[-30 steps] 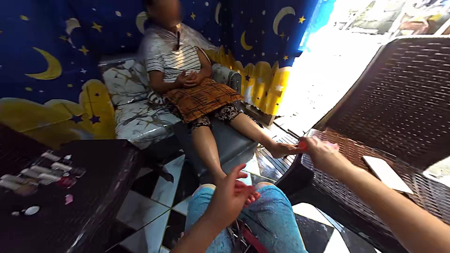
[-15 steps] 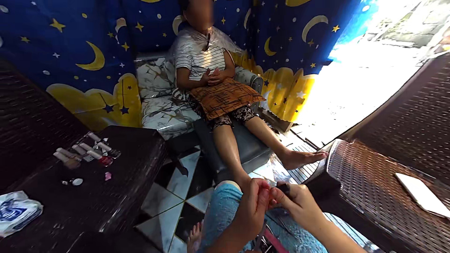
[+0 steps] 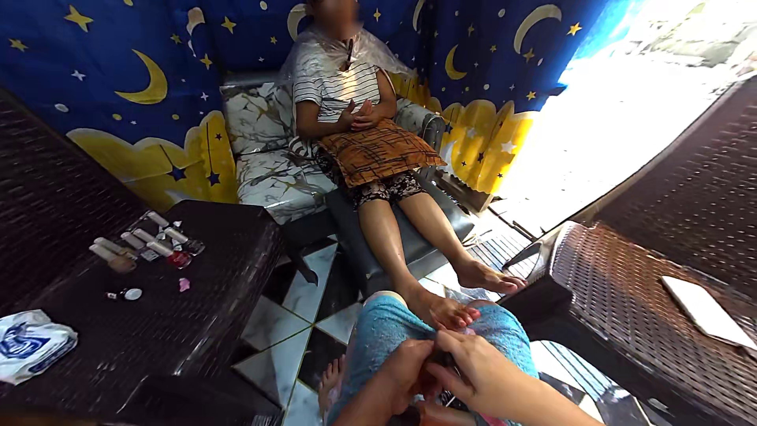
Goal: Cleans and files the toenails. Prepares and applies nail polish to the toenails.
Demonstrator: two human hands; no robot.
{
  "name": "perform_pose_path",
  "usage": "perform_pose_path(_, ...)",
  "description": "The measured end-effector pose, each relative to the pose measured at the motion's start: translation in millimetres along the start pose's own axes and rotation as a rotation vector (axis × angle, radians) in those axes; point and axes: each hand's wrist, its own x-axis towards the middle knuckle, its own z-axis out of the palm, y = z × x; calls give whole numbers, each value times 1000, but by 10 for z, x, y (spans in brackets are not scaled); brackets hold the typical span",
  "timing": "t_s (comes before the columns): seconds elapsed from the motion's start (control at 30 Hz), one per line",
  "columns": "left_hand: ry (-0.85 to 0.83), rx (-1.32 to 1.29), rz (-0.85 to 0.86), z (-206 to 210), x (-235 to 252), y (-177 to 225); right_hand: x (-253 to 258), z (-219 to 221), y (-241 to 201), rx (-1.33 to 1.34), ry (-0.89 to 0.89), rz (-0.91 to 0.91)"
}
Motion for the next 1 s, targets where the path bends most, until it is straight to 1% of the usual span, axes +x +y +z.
perform_pose_path(0.07, 26, -34, -147, -74, 84, -66, -45, -27, 34, 25, -161, -12)
perform_pose_path(0.17, 67, -131, -236, -55, 190, -139, -79, -16, 36, 42, -267, 32)
perform_pose_path(0.2, 65, -178, -234, -34, 223, -152, -88, -14, 30, 25, -257, 69)
perform_pose_path(0.23, 65, -210, -215, -14, 261, -169, -100, 1, 33, -22, -194, 108)
perform_pose_path(0.3, 87, -242, -173, 15, 352, -180, -100, 55, 63, -199, -27, 197)
perform_pose_path(0.33, 129, -242, -176, 33, 401, -160, -87, 71, 79, -272, 6, 241)
perform_pose_path(0.4, 219, -264, -193, 83, 526, -147, -62, 51, 81, -285, -23, 306)
perform_pose_path(0.47, 255, -297, -195, 105, 627, -167, -39, -4, 76, -214, -78, 308)
perform_pose_path(0.57, 239, -276, -141, 117, 645, -104, -1, -131, 83, -59, -114, 344)
perform_pose_path(0.67, 214, -268, -80, 137, 611, -6, 13, -125, 85, -79, -79, 446)
perform_pose_path(0.7, 224, -286, -94, 123, 629, 4, 7, -81, 111, -98, -33, 438)
perform_pose_path(0.77, 250, -328, -141, 81, 678, 6, -13, -25, 175, -97, 46, 359)
perform_pose_path(0.87, 201, -421, -146, 9, 710, -52, 4, -38, 191, -28, 39, 263)
perform_pose_path(0.93, 154, -462, -149, -19, 687, -49, 40, -55, 165, -37, 36, 277)
perform_pose_path(1.0, 128, -475, -172, -25, 682, -63, 62, -38, 146, -89, 58, 349)
